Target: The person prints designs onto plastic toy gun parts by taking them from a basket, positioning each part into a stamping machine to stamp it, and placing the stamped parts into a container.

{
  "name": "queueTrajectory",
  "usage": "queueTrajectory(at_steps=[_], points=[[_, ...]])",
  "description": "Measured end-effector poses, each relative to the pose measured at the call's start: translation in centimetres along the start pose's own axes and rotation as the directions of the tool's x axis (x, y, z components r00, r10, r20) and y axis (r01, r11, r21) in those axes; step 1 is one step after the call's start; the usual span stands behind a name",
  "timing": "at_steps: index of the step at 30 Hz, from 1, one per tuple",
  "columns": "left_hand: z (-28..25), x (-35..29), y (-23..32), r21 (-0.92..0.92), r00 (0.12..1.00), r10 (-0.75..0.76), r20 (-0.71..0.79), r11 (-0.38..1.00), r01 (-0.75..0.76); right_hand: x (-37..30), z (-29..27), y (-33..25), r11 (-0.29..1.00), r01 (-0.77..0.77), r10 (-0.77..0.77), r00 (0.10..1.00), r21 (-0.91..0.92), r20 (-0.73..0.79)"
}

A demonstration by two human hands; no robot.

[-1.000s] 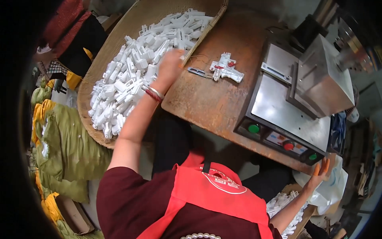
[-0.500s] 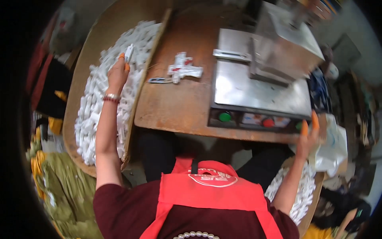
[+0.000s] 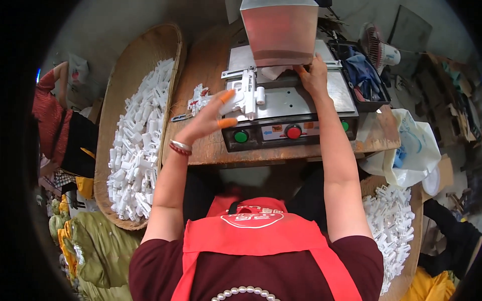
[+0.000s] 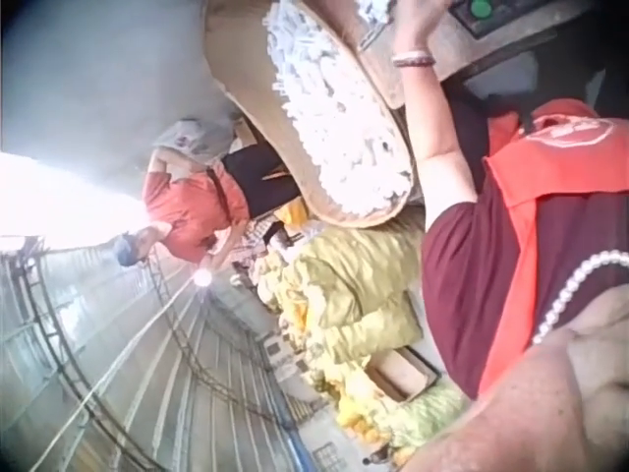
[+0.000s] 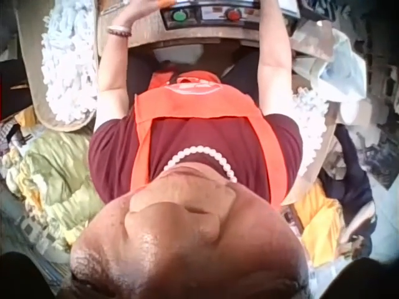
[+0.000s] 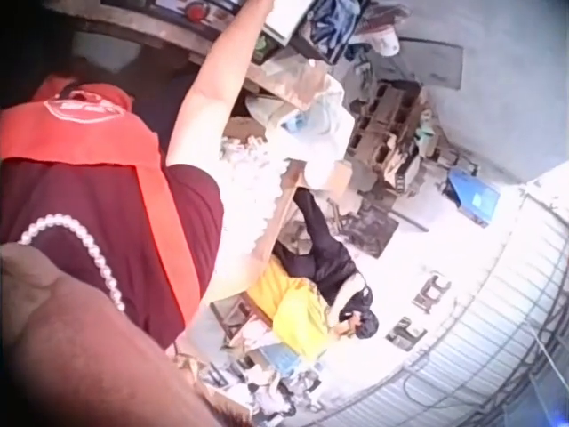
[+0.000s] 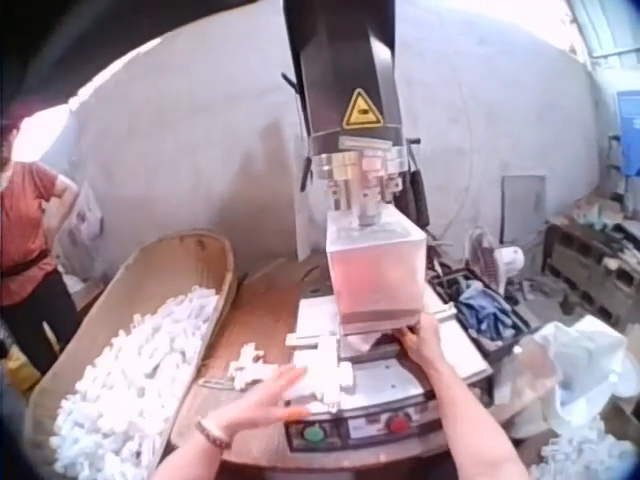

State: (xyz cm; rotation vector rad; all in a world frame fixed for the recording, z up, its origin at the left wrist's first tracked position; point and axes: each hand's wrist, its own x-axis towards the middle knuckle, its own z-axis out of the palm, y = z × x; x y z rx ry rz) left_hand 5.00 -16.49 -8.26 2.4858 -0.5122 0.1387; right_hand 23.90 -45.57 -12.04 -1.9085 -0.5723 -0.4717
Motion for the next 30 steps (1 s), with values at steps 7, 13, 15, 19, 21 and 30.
queueTrajectory(at_steps=[7,13,15,19,21,30], points=[[3.0,0.8,0.9,0.246,0.852,0.162,-0.498,0.968,-0.040,-11.3,-15.8,-11.7,0.902,0.114,-0.318,0.828,-0.416,-0.463],[6.1,12.5,2.5,0.438,0.881,0.205,-0.426,0.899,0.003,-23.0,-24.3,-13.7,0.728,-0.141,-0.385,0.725,-0.671,-0.571],[7.1,14.8,2.5,0.438,0.909,0.166,-0.383,0.899,0.020,-22.0,-21.6,-10.0,0.887,-0.134,-0.166,0.800,-0.442,-0.576],[5.9,11.7,1.5,0.388,0.881,0.222,-0.417,0.920,-0.048,-17.8,-16.2,-3.6,0.928,-0.240,0.177,0.957,-0.285,-0.229],[3.7,6.8,1.9,0.368,0.987,0.131,-0.091,0.926,-0.089,-17.5,-15.3,0.6,0.957,-0.288,0.288,0.957,-0.021,-0.030],[2.6,-2.5,-5.4,0.130,0.904,0.294,-0.309,0.955,-0.266,-16.3,-11.9,3.9,0.964,-0.267,0.267,0.963,-0.001,-0.044]])
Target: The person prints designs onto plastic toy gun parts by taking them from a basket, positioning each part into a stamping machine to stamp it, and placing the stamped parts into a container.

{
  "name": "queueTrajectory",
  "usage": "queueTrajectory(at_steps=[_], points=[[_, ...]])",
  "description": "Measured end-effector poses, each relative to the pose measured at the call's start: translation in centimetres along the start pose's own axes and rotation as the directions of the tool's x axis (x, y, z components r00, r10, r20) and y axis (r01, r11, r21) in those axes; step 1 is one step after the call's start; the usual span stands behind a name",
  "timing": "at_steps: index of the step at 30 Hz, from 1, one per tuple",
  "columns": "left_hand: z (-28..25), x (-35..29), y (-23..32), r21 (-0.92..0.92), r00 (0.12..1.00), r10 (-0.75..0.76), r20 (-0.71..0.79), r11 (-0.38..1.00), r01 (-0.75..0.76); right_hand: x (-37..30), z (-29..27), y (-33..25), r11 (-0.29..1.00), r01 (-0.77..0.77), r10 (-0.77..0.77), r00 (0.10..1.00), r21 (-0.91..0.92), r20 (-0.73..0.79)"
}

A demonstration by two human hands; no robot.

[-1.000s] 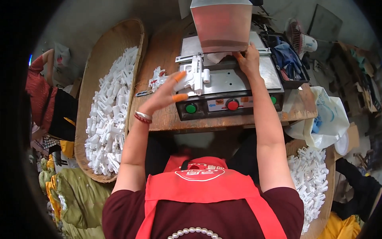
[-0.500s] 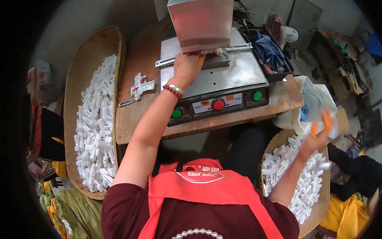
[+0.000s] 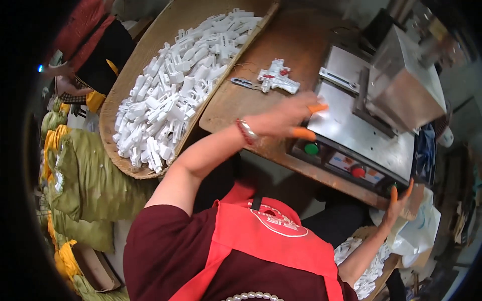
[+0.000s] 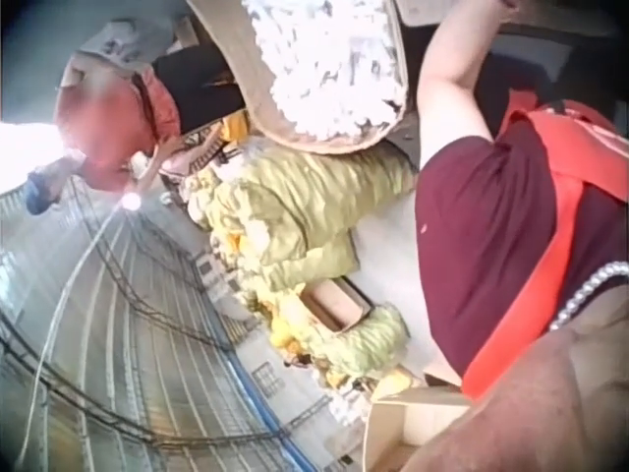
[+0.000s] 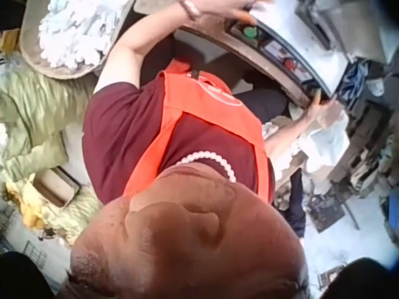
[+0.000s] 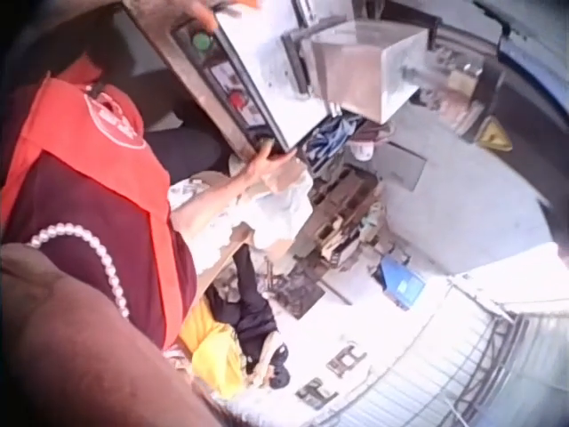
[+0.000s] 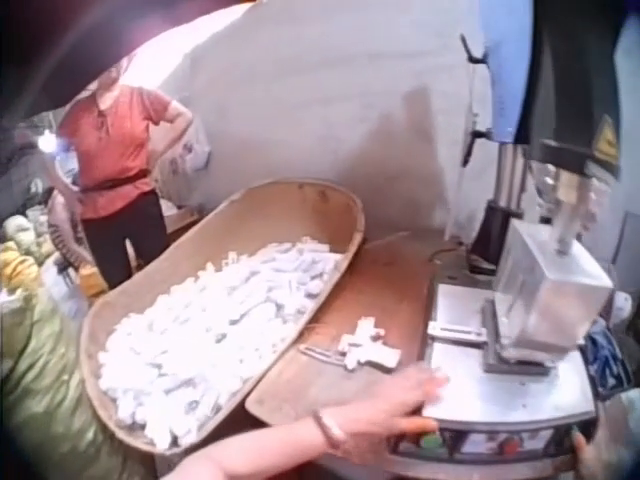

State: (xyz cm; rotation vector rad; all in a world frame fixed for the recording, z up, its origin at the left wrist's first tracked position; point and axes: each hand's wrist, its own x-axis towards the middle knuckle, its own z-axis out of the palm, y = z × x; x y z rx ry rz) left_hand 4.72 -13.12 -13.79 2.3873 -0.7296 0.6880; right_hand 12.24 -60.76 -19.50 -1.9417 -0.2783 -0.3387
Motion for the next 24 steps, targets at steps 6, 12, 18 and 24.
queueTrajectory(at_steps=[6,12,18,24], points=[[-14.1,-12.5,-19.0,0.611,0.507,-0.748,-0.429,0.173,0.773,-2.6,-0.2,-2.3,0.996,-0.067,0.053,0.971,-0.051,-0.234],[-18.4,-16.6,-23.9,0.393,0.589,-0.761,-0.270,0.472,0.789,-3.5,0.7,-3.5,0.991,0.024,-0.058,0.964,-0.135,-0.259],[-16.2,-0.6,-10.0,-0.151,0.433,-0.875,-0.217,0.468,0.871,1.3,4.0,-7.2,0.901,0.252,-0.309,0.944,-0.354,-0.116],[-2.1,6.5,0.2,-0.410,0.505,-0.860,0.073,0.436,0.802,11.6,10.7,-7.4,0.863,0.500,-0.497,0.866,-0.068,0.061]])
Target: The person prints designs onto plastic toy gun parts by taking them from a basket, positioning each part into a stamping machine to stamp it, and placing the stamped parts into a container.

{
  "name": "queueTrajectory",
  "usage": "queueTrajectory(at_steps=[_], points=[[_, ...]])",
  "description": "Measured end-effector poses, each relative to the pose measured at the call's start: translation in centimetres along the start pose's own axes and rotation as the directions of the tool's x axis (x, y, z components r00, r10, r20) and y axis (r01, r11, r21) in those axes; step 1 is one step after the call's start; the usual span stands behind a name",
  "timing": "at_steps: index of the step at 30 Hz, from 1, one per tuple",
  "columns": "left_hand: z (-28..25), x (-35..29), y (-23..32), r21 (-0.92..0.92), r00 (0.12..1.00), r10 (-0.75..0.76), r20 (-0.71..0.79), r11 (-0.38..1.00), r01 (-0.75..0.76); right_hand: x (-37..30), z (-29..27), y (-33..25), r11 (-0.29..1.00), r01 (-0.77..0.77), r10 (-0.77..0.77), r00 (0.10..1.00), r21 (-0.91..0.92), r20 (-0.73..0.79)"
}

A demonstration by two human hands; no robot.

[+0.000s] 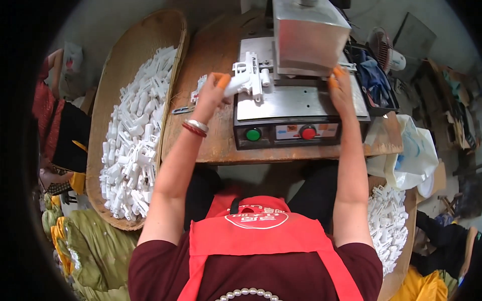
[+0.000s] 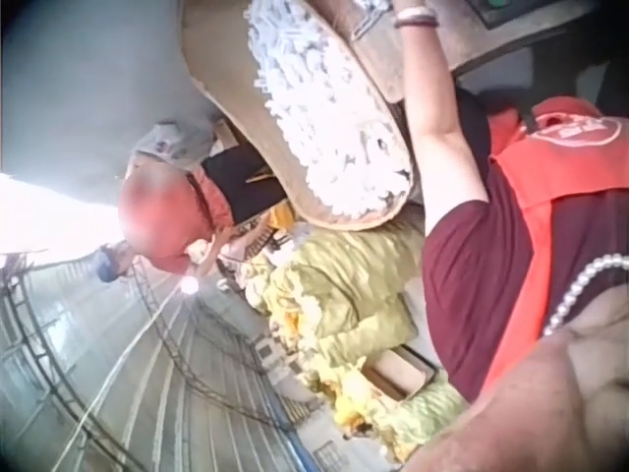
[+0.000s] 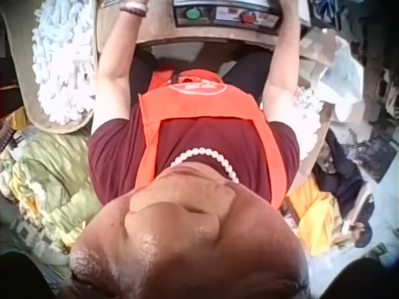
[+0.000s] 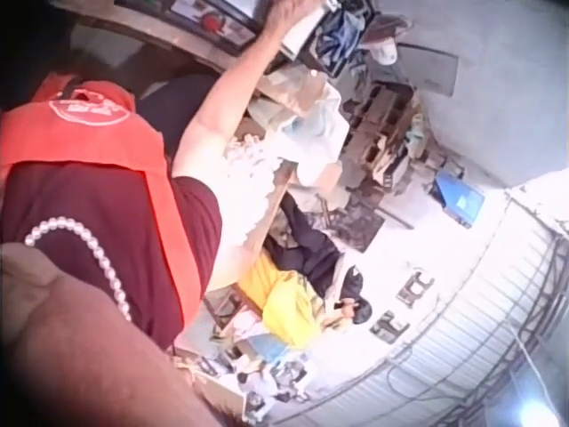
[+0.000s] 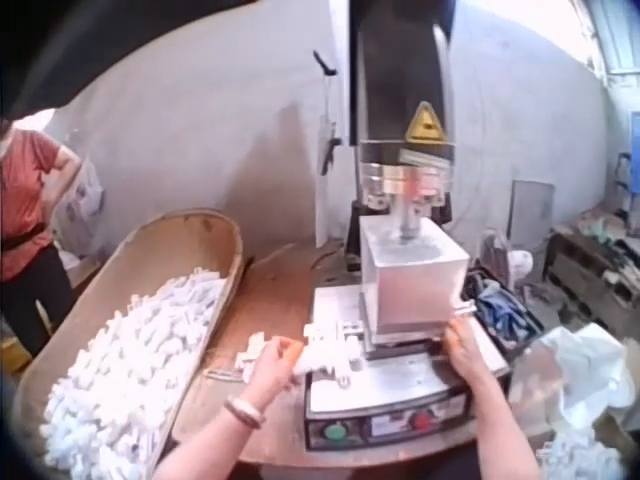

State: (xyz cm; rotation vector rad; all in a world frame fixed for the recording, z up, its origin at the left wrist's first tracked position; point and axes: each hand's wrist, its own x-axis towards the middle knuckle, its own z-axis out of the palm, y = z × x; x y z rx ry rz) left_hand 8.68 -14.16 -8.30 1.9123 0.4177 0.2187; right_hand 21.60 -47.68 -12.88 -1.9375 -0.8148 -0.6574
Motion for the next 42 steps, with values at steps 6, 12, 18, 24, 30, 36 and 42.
queueTrajectory(at_steps=[6,12,18,24,30,36,42], points=[[3.4,-4.8,-2.0,0.400,0.758,0.647,0.081,0.676,-0.619,2.1,2.4,-0.4,0.997,0.026,-0.040,0.984,-0.079,-0.176],[6.9,-3.1,2.4,0.547,0.564,0.825,0.023,0.462,-0.698,-2.8,-9.9,-11.4,0.955,-0.210,0.111,0.908,-0.211,-0.404],[14.7,3.6,4.3,0.500,0.585,0.810,0.041,0.490,-0.714,-12.2,-18.5,-17.0,0.904,-0.254,0.020,0.829,-0.344,-0.559],[9.5,-0.9,2.0,0.583,0.600,0.760,0.249,0.376,-0.720,-13.6,-13.6,-4.6,0.894,-0.447,0.444,0.891,-0.023,-0.093],[3.8,-5.9,-3.9,0.450,0.573,0.664,0.481,0.374,-0.811,-17.5,-12.8,6.0,0.614,-0.589,0.653,0.753,-0.526,-0.081],[-13.4,-2.0,-11.2,0.512,0.750,0.648,-0.133,0.693,-0.508,-16.1,-11.6,1.2,0.824,-0.559,0.566,0.810,0.094,-0.154],[-29.8,2.9,-26.0,0.939,0.950,0.178,-0.255,-0.190,0.288,-17.0,-9.7,-1.2,0.797,-0.604,0.591,0.766,0.031,-0.253]])
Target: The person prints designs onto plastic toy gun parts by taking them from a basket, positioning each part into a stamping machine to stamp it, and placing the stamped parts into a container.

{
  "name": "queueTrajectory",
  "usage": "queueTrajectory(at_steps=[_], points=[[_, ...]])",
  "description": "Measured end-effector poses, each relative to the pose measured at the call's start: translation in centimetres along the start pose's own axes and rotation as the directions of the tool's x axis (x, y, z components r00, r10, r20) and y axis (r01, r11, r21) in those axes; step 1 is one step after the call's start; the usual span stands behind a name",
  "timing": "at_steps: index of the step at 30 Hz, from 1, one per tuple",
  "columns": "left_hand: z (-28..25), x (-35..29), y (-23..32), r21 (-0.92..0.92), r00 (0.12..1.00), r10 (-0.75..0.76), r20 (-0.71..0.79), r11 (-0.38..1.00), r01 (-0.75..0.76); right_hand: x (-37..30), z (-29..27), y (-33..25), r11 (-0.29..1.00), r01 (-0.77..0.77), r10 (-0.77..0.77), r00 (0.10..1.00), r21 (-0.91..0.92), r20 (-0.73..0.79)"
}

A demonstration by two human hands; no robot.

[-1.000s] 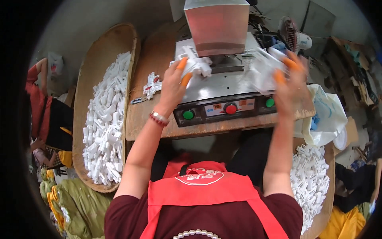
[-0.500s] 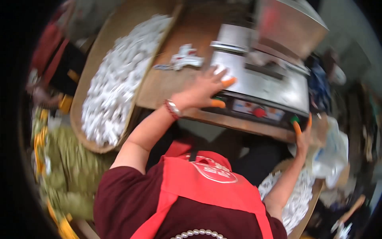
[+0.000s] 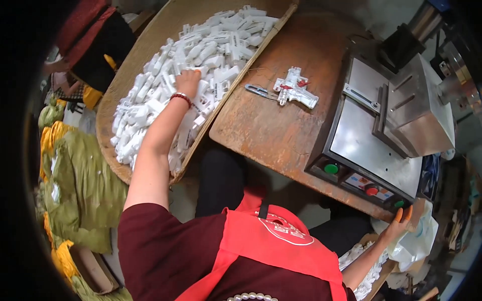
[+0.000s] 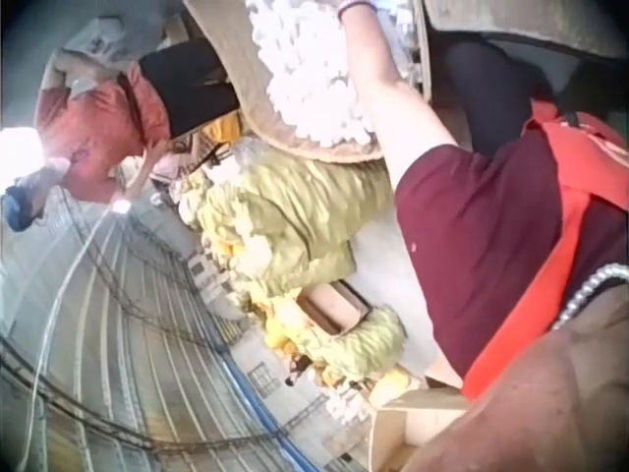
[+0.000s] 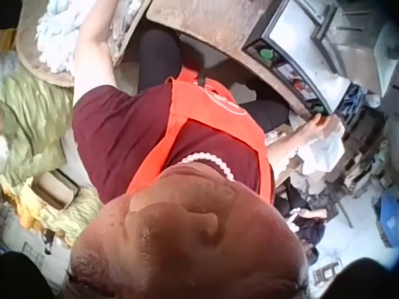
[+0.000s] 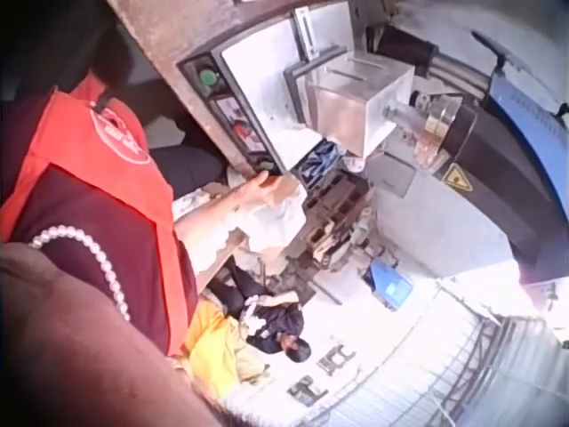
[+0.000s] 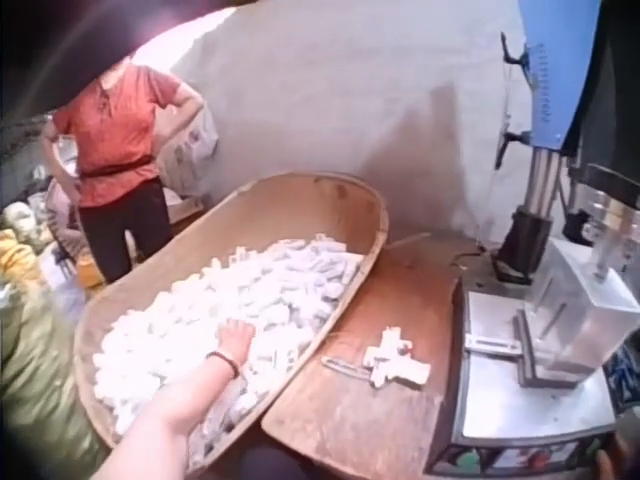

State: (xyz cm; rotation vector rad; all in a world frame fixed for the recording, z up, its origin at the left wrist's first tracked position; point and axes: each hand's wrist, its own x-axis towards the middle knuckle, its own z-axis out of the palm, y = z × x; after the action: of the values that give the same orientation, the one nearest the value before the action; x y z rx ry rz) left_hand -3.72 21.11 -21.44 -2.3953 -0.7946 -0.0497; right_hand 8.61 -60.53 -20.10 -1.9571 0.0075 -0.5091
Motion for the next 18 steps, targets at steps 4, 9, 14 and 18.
queueTrajectory(at_steps=[4,9,14,18], points=[[2.6,2.7,-4.0,-0.419,0.981,-0.051,-0.190,0.907,-0.034,0.4,0.5,0.3,0.992,0.101,-0.107,0.992,-0.078,-0.066],[-21.7,-0.9,5.7,-0.874,0.861,-0.240,-0.448,0.321,-0.365,2.9,4.3,-6.7,0.979,0.172,-0.172,0.985,-0.107,0.009],[-29.8,-10.8,20.9,-0.672,0.676,0.055,-0.734,0.083,-0.736,11.1,9.9,-6.7,0.839,0.538,-0.539,0.800,0.083,0.261],[-29.9,-13.9,24.1,-0.760,0.768,0.080,-0.636,0.111,-0.641,13.8,15.0,-8.0,0.822,0.505,-0.566,0.774,0.263,0.284]])
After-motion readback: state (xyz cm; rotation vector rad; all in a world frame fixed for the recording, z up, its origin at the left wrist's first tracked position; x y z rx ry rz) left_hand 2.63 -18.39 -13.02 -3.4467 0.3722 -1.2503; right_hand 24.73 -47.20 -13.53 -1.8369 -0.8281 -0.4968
